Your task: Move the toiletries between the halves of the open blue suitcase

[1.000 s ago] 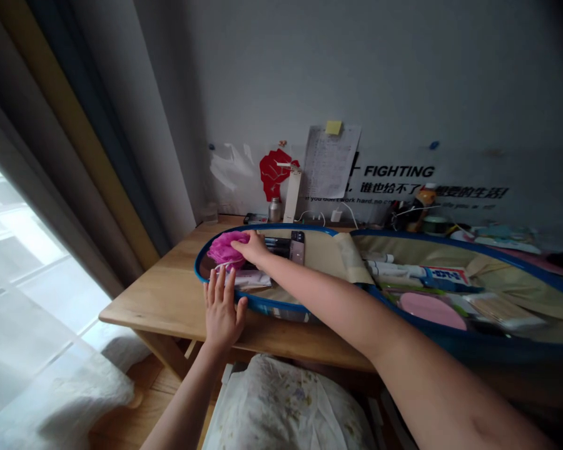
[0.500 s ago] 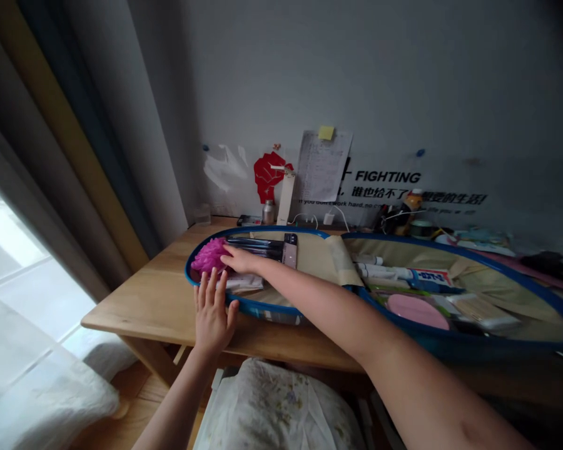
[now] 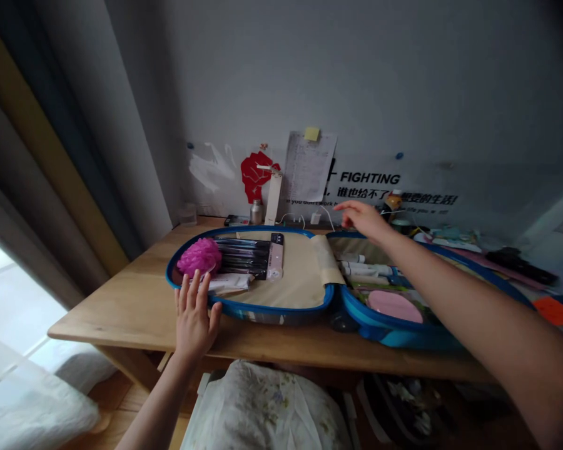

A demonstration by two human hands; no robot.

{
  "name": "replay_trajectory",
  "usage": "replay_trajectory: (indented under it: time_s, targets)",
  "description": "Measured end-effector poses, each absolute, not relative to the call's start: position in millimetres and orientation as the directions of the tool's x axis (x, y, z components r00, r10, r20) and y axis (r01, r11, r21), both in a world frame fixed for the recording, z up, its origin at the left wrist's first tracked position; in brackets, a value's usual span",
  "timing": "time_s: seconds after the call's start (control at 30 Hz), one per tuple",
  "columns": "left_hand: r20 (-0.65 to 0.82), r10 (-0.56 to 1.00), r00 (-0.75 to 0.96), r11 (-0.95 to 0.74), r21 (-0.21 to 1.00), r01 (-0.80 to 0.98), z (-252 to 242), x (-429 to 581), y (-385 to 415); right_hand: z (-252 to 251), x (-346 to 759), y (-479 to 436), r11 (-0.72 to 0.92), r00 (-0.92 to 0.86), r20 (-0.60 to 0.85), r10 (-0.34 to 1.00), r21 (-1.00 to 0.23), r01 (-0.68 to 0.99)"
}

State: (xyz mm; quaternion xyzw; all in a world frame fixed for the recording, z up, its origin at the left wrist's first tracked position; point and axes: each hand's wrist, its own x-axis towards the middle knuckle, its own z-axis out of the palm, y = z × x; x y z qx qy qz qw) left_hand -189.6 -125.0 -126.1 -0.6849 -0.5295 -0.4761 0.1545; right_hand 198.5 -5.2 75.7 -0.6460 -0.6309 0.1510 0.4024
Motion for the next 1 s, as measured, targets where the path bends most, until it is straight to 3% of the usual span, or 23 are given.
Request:
replay_trajectory:
  time_s: [0.13,0.27,0.4,0.57,0.77,1.0]
  targets:
    - [0.821,0.571,-0.014,-0.398,0.292,0.870,-126.5,-189.8,-125.2,67.3,282.6,-23.7,-0.101,0.270,0.266,0.926,-0.514,0.852]
    - [0.828,0.560,-0.003,-0.411,0.281,0.867,-126.9,-189.9,-124.8,45.5,333.9,-41.1,-0.262,0.298,0.101,0.949,-0.271,0.926]
    - [0.828,0.560,-0.005,-0.409,0.282,0.868,-126.3,-190.2,-124.7,23.4,357.0,-38.7,-0.288,0.282,-0.087,0.956,-0.072,0.955]
    - [0.832,0.555,0.008,-0.416,0.269,0.869,-125.9,-191.0,-125.1,8.0,364.8,-20.5,-0.243,0.258,-0.260,0.930,0.091,0.966]
    - [0.843,0.538,0.023,-0.417,0.242,0.876,-125.0,-190.5,-125.0,-2.3,369.3,-6.5,-0.234,0.276,-0.382,0.882,0.155,0.960]
    - [0.824,0.566,0.023,-0.397,0.248,0.884,-125.9,-192.3,-125.0,-10.5,379.1,4.7,-0.312,0.301,-0.348,0.888,0.025,0.950]
